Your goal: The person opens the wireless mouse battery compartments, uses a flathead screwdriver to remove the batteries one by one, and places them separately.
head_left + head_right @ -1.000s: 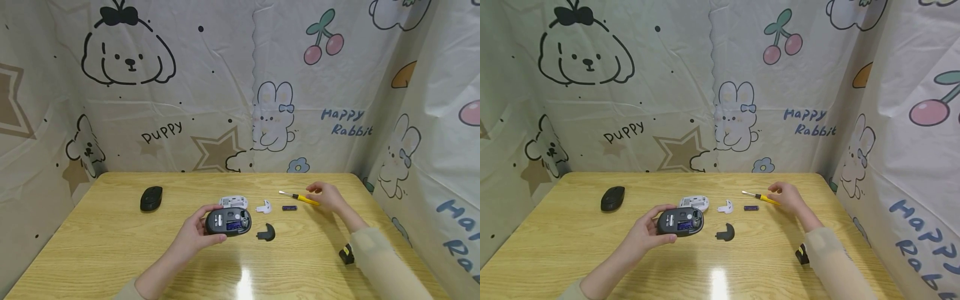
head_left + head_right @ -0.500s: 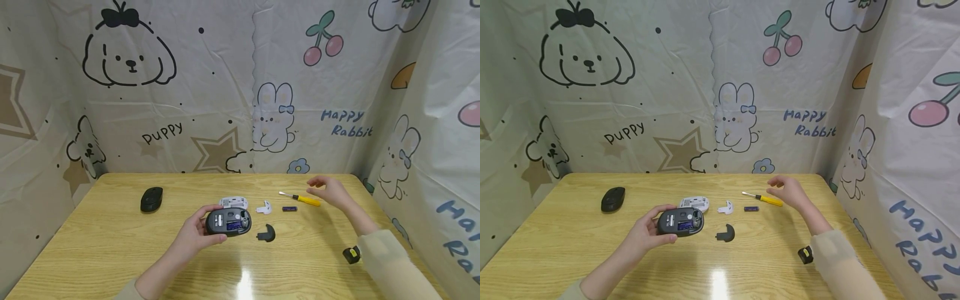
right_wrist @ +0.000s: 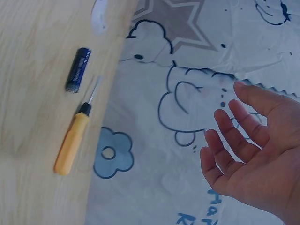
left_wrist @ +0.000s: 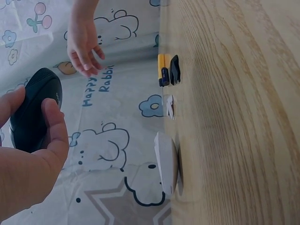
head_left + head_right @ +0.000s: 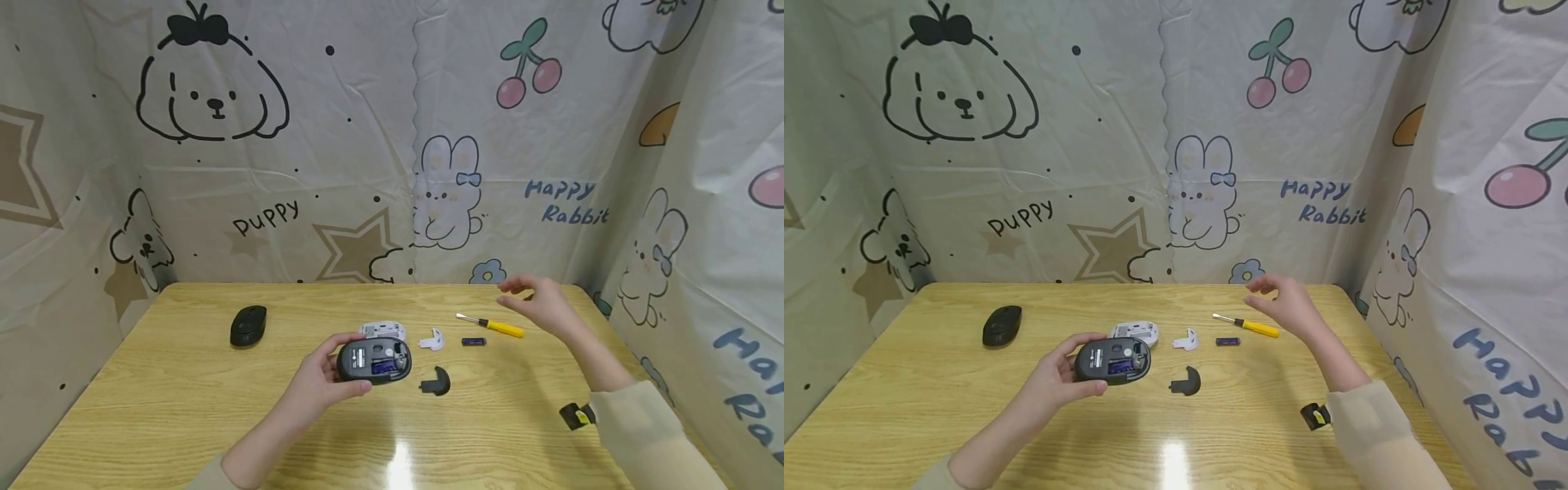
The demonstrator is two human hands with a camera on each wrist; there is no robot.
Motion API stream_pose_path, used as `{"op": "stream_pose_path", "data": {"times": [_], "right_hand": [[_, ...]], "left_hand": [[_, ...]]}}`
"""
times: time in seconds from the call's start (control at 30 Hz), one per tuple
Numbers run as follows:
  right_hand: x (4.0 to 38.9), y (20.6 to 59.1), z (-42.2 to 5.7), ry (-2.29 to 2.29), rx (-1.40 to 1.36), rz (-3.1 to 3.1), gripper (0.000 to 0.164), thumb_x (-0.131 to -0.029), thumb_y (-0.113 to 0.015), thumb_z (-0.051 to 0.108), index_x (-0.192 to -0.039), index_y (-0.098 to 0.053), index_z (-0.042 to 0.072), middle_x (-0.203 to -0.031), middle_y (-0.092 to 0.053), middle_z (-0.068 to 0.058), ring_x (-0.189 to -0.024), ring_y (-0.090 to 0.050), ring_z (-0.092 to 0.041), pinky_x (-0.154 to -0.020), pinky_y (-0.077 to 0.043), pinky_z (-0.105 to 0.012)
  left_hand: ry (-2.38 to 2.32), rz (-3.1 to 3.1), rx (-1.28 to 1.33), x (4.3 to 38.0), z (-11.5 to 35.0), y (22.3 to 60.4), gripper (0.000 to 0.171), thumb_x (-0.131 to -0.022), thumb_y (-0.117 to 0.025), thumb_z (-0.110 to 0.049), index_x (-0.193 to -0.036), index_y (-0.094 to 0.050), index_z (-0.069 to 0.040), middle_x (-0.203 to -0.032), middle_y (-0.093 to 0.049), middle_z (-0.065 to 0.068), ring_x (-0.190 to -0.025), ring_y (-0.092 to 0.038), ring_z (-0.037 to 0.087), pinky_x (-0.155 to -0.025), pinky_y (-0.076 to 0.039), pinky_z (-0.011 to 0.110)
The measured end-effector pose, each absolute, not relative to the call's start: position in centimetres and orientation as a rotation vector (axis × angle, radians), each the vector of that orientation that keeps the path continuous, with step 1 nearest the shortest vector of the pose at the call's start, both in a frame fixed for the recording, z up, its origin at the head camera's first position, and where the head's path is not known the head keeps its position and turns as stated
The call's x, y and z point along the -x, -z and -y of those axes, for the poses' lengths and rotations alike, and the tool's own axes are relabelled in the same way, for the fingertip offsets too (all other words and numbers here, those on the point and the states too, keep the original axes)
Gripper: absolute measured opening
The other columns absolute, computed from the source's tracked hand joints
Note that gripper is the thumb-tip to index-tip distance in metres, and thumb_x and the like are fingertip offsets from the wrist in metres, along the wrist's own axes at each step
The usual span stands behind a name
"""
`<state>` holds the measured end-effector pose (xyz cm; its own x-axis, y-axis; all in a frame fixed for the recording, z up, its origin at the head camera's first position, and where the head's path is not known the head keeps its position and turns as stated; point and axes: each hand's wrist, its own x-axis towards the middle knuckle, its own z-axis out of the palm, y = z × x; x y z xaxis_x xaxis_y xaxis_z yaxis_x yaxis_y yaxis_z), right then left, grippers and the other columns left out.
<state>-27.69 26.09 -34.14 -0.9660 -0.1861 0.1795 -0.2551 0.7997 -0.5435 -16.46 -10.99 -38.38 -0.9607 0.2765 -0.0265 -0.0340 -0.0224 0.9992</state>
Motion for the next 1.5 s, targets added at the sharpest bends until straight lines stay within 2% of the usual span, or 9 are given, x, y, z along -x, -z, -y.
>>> {"op": "stream_pose_path", "data": {"times": [0.5, 0.73, 0.83, 1.27, 1.5], "right_hand": [[24.2, 31.4, -23.0, -0.921, -0.477, 2.663, 0.03, -0.087, -0.069, 0.025, -0.11, -0.063, 0.006, -0.108, -0.065, -0.011, -0.099, -0.056, -0.026, -0.085, -0.05, -0.043], [22.3, 31.2, -21.7, -0.884, -0.544, 2.545, 0.029, -0.084, -0.072, 0.021, -0.109, -0.064, 0.009, -0.105, -0.065, -0.004, -0.097, -0.056, -0.018, -0.081, -0.049, -0.024], [21.7, 31.1, -21.2, -0.89, -0.577, 2.495, 0.028, -0.083, -0.074, 0.018, -0.108, -0.065, 0.009, -0.104, -0.066, -0.003, -0.096, -0.055, -0.016, -0.08, -0.047, -0.019], [19.6, 31.1, -18.5, -0.983, -0.806, 2.283, 0.033, -0.074, -0.079, 0.006, -0.104, -0.067, 0.013, -0.102, -0.067, 0.005, -0.091, -0.056, -0.011, -0.077, -0.049, -0.019], [18.6, 31.6, -17.0, -1.034, -0.889, 2.293, 0.032, -0.075, -0.079, 0.011, -0.104, -0.068, 0.019, -0.103, -0.067, 0.007, -0.089, -0.057, -0.009, -0.075, -0.05, -0.02]], "left_hand": [[-2.092, -2.026, -0.254, 16.5, 10.8, 38.3, 0.071, -0.073, -0.078, -0.004, -0.136, -0.044, -0.012, -0.13, -0.052, 0.024, -0.107, -0.06, 0.027, -0.087, -0.054, 0.034], [-2.092, -2.021, -0.245, 16.5, 10.6, 38.1, 0.071, -0.074, -0.077, -0.003, -0.136, -0.045, -0.012, -0.131, -0.051, 0.025, -0.109, -0.06, 0.029, -0.087, -0.054, 0.035], [-2.085, -2.031, -0.239, 16.6, 10.5, 38.0, 0.071, -0.073, -0.077, -0.003, -0.136, -0.045, -0.013, -0.131, -0.051, 0.024, -0.109, -0.06, 0.029, -0.087, -0.054, 0.035], [-2.081, -2.056, -0.243, 17.0, 10.5, 38.1, 0.072, -0.074, -0.078, -0.006, -0.137, -0.044, -0.014, -0.131, -0.051, 0.023, -0.109, -0.059, 0.027, -0.087, -0.054, 0.034], [-2.09, -2.039, -0.252, 17.0, 10.3, 37.9, 0.071, -0.074, -0.078, -0.006, -0.137, -0.044, -0.015, -0.131, -0.051, 0.023, -0.111, -0.058, 0.028, -0.087, -0.054, 0.035]]}}
